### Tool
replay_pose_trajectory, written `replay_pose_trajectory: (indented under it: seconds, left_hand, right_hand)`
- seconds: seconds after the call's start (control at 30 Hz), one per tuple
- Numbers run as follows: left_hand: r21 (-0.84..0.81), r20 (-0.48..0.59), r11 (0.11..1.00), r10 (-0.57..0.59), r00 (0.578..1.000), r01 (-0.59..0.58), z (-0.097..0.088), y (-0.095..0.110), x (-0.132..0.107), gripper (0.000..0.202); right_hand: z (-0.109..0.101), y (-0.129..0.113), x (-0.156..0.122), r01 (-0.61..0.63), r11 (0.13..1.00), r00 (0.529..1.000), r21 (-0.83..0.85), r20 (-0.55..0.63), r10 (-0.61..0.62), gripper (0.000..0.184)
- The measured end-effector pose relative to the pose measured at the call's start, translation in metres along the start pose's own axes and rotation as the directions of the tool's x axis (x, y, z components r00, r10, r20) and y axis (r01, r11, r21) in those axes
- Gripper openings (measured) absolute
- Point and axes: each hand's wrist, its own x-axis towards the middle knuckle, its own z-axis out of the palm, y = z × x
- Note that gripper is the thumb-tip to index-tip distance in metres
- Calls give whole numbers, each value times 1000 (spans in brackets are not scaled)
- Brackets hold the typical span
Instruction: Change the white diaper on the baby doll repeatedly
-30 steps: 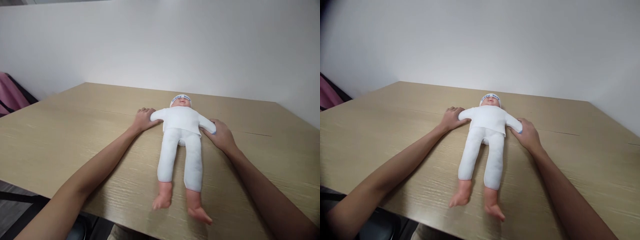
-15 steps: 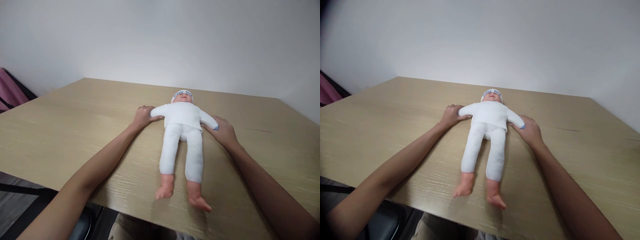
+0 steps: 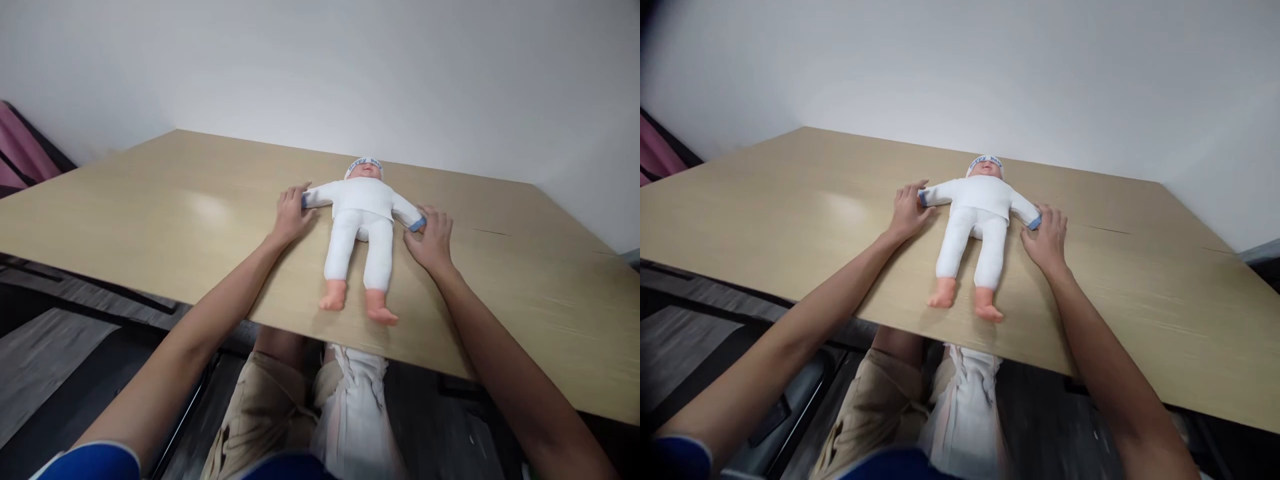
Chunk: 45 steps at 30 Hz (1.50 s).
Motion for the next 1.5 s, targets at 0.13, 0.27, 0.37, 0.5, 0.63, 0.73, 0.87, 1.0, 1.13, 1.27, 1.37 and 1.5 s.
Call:
replay_pose_trajectory:
  seconds: [0.13, 0.27, 0.37, 0.5, 0.63, 0.73, 0.87, 1.0, 1.13, 1.27, 1.37, 1.5]
  left_hand:
    - [-98, -159, 995, -15, 987, -1, -38, 55, -43, 47]
    - [-268, -285, 962, -138, 949, 59, -65, 116, -158, 43]
    - [-395, -146, 909, -207, 967, 135, -57, 138, -273, 42]
    - [-489, 226, 831, -173, 959, 265, -34, 138, -371, 35]
    - [-480, 311, 790, -254, 916, 382, -18, 132, -379, 39]
    - [-457, 395, 735, -336, 855, 501, -3, 131, -369, 35]
    - [-442, 524, 612, -416, 743, 655, 23, 132, -373, 34]
    - [-452, 626, 471, -437, 646, 757, 36, 130, -384, 41]
    - [-496, 705, 327, -389, 593, 805, 37, 129, -388, 59]
    - [-519, 770, 177, -329, 547, 836, 37, 136, -387, 74]
    - [-520, 795, 93, -311, 521, 849, 33, 145, -383, 76]
    - [-517, 815, 25, -292, 501, 856, 14, 162, -376, 81]
  right_hand:
    - [-46, -73, -33, -43, 996, 993, 83, -110, 52, 57]
    - [-111, -158, -122, -64, 968, 977, 244, -184, 111, 46]
    - [-142, -189, -212, -79, 965, 986, 249, -122, 112, 36]
    - [-143, -184, -299, -158, 921, 987, 358, 51, 149, 19]
    - [-111, -168, -335, -491, 770, 871, 407, 254, 421, 43]
    - [-84, -158, -350, -657, 646, 753, 389, 389, 531, 64]
    - [-58, -153, -364, -723, 588, 688, 362, 456, 565, 71]
    - [-46, -154, -369, -770, 539, 635, 342, 494, 593, 76]
    - [-49, -158, -371, -781, 516, 622, 352, 510, 594, 76]
    - [-61, -169, -370, -795, 477, 606, 376, 545, 580, 75]
    - [-71, -179, -366, -818, 400, 575, 414, 604, 551, 75]
    - [-89, -192, -357, -839, 280, 544, 467, 687, 482, 76]
